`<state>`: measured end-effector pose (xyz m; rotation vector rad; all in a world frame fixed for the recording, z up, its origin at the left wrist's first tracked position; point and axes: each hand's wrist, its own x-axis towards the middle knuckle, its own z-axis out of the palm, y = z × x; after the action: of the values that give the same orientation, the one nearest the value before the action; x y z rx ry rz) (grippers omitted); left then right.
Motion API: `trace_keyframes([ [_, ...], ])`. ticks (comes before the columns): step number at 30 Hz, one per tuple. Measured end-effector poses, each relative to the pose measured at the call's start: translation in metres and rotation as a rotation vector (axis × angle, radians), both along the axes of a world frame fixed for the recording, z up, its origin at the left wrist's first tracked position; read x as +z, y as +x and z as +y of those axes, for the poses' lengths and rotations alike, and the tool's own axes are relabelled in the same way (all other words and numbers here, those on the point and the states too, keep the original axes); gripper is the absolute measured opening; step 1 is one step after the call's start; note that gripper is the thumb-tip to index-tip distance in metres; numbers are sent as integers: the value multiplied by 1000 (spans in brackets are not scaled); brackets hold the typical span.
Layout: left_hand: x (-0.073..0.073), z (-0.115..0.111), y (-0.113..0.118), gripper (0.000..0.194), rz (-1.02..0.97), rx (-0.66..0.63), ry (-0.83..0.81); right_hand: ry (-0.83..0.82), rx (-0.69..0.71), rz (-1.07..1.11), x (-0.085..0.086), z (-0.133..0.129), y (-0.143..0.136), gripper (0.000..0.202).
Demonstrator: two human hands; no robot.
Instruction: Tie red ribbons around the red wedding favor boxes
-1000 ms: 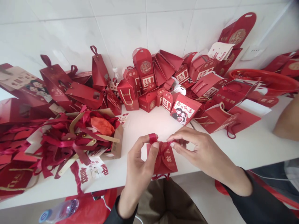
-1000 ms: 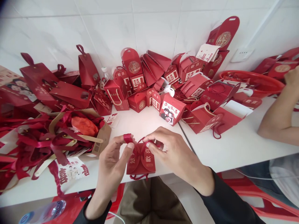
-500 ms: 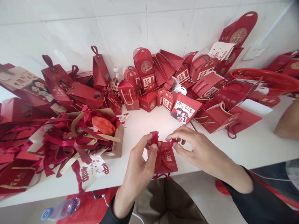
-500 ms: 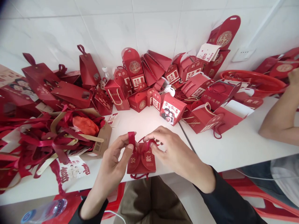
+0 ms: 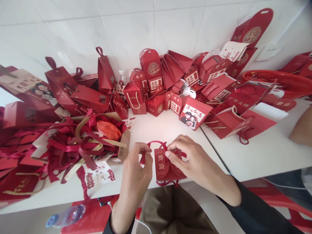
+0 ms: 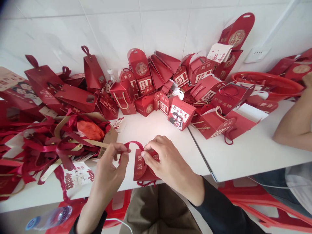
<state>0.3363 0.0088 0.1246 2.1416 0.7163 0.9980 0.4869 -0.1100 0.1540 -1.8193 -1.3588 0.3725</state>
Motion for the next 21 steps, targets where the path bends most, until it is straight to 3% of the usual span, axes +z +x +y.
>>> trace_keyframes([
  [2, -5, 0, -3, 27, 31, 29, -1, 11, 19, -30, 0, -2, 0, 11],
  [5, -4, -6, -2, 54, 87, -109, 38, 28, 49, -80, 1, -2, -1, 11],
  [7, 0, -11, 2, 45, 147, -205, 32, 41, 55, -88, 2, -1, -1, 12],
  [10, 2, -16, 9, 9, 189, -211, -50, 46, 53, -71, 3, -2, 3, 13],
  [12, -1, -17, 12, 22, 154, -164, -101, 20, 50, -53, 3, -5, 10, 13],
  [15, -10, -17, 13, 28, 82, -117, -155, -71, 39, -91, -2, -12, 22, 16],
  [18, -16, -16, 12, 28, 56, -117, -198, -153, 34, -174, -12, -17, 31, 17],
  [21, -17, -15, 13, 21, 26, -131, -234, -122, 20, -207, -16, -18, 32, 14],
])
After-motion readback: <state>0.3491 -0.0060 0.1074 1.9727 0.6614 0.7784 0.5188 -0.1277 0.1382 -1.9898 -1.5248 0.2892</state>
